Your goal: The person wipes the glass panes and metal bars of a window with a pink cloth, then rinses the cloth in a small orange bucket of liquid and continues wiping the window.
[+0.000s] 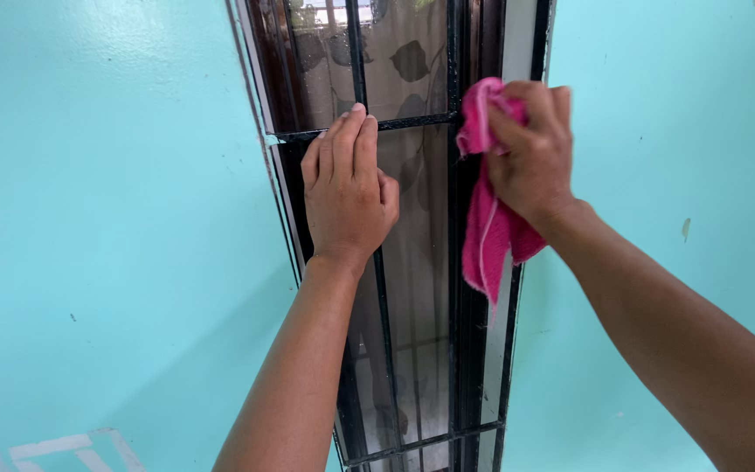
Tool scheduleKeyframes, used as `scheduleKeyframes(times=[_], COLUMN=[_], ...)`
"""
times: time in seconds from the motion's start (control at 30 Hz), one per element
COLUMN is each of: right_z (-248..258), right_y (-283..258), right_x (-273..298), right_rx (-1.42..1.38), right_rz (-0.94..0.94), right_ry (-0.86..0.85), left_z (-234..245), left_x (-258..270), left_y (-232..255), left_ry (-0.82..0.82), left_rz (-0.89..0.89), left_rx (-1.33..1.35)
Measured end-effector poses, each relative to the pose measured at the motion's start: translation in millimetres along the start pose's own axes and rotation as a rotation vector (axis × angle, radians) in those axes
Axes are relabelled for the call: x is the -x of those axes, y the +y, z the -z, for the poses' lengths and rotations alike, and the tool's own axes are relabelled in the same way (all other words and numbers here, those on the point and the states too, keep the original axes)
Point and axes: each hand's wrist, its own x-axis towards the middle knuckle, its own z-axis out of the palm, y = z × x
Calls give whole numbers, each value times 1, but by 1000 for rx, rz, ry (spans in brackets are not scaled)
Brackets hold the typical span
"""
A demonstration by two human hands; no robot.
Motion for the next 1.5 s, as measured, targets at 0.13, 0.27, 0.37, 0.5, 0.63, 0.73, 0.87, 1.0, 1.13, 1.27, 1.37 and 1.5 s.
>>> scheduleKeyframes(times=[0.13, 0.27, 0.37, 0.5, 0.63, 0.73, 0.87, 1.0, 1.13, 1.27, 1.37, 1.5], right_z=[14, 30, 29, 23, 30, 41, 37, 39, 40, 31, 26, 43], right_y=[40, 41, 17, -6, 18, 35, 28, 20, 33, 30, 15, 4], right_x=[11, 0, -19, -35, -28, -13, -15, -25, -18, 6, 25, 56], right_rx=[202, 316, 154, 153, 167, 266, 289, 272, 246, 282, 239, 206], right_rz=[-4, 78, -2, 58, 62, 52, -14, 7, 19, -67, -183, -152], right_ry=[-67, -109, -139, -233, -225, -219, -193, -233, -203, -88, -27, -130], left_z=[-4, -8, -12, -20, -21, -25, -25, -24, -20, -19, -21, -25], left_x=[-6, -8, -8, -7, 0, 4, 2, -1, 0, -3, 0, 3], left_y=[8, 25, 35, 28, 17, 19, 22, 26, 29, 28, 25, 20], left_ry=[-19, -16, 3, -6, -29, -9, 1, 9, -2, -8, -25, -18], left_rz=[37, 108, 150, 117, 71, 85, 96, 124, 111, 109, 111, 94], left_rx=[-30, -28, -41, -82, -112, -148, -121, -102, -133, -120, -127, -131])
